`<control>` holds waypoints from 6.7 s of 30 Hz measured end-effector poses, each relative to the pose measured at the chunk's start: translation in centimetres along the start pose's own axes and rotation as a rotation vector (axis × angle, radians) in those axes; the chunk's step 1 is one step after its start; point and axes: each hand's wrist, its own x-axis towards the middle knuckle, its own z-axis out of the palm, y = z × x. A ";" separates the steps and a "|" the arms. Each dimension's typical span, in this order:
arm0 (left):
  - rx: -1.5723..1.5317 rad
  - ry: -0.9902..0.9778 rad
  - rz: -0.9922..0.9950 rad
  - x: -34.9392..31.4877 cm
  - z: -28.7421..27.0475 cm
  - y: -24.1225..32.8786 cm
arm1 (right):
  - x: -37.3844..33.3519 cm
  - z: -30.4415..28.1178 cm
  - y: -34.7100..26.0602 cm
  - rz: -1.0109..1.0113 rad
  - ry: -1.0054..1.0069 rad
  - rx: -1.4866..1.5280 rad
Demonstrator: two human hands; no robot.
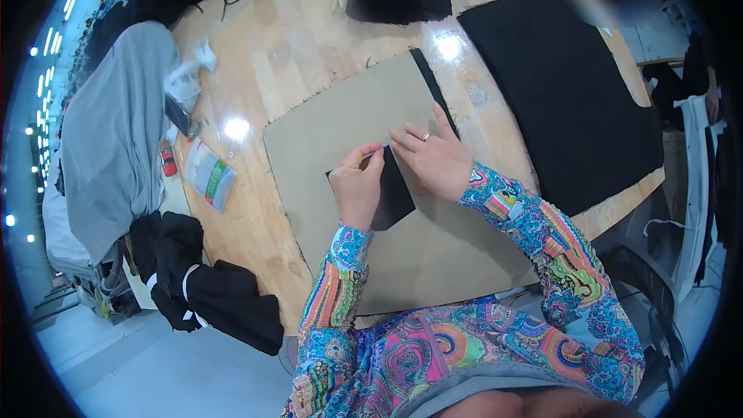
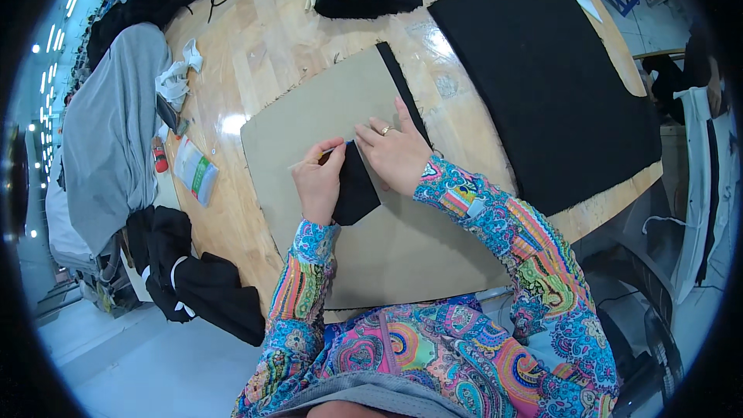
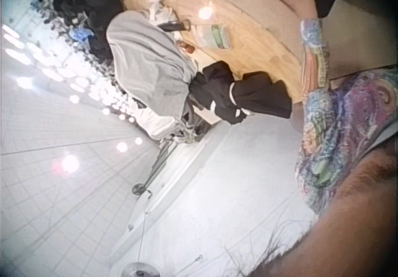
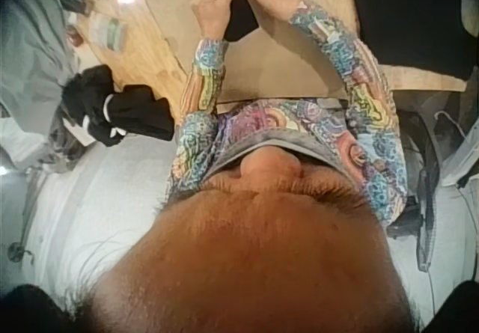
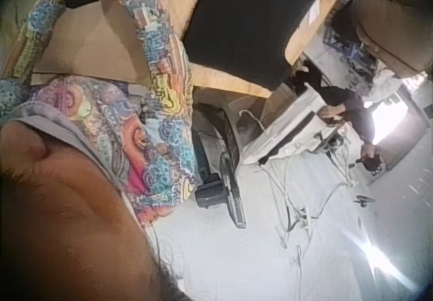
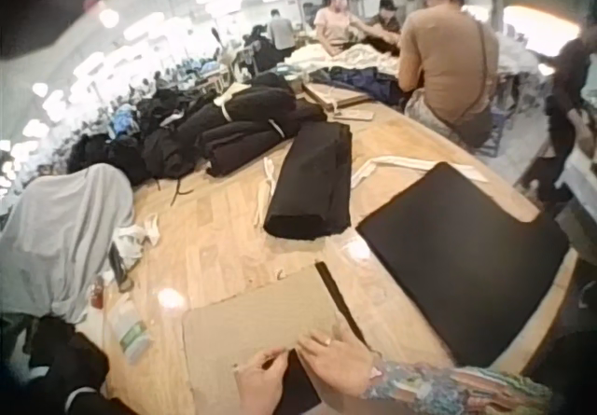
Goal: The person uses a cardboard template with a cutout to mark a black fabric piece on a wooden table. They repeatedly place the template on the fabric, trace the cutout shape with a white marking tool, and then move the template to a new position to repeat the process.
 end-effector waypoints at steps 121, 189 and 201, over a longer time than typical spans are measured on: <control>0.251 0.047 0.067 -10.8 -8.5 -4.1 | 0.9 -1.3 -0.7 0.032 -0.118 -0.025; 0.040 -0.144 -0.025 -11.3 -5.9 -1.5 | 0.8 -1.3 -0.6 0.057 -0.131 -0.001; 0.211 -0.042 -0.037 -10.7 -7.5 -3.2 | 0.8 -1.5 -0.7 0.063 -0.152 0.000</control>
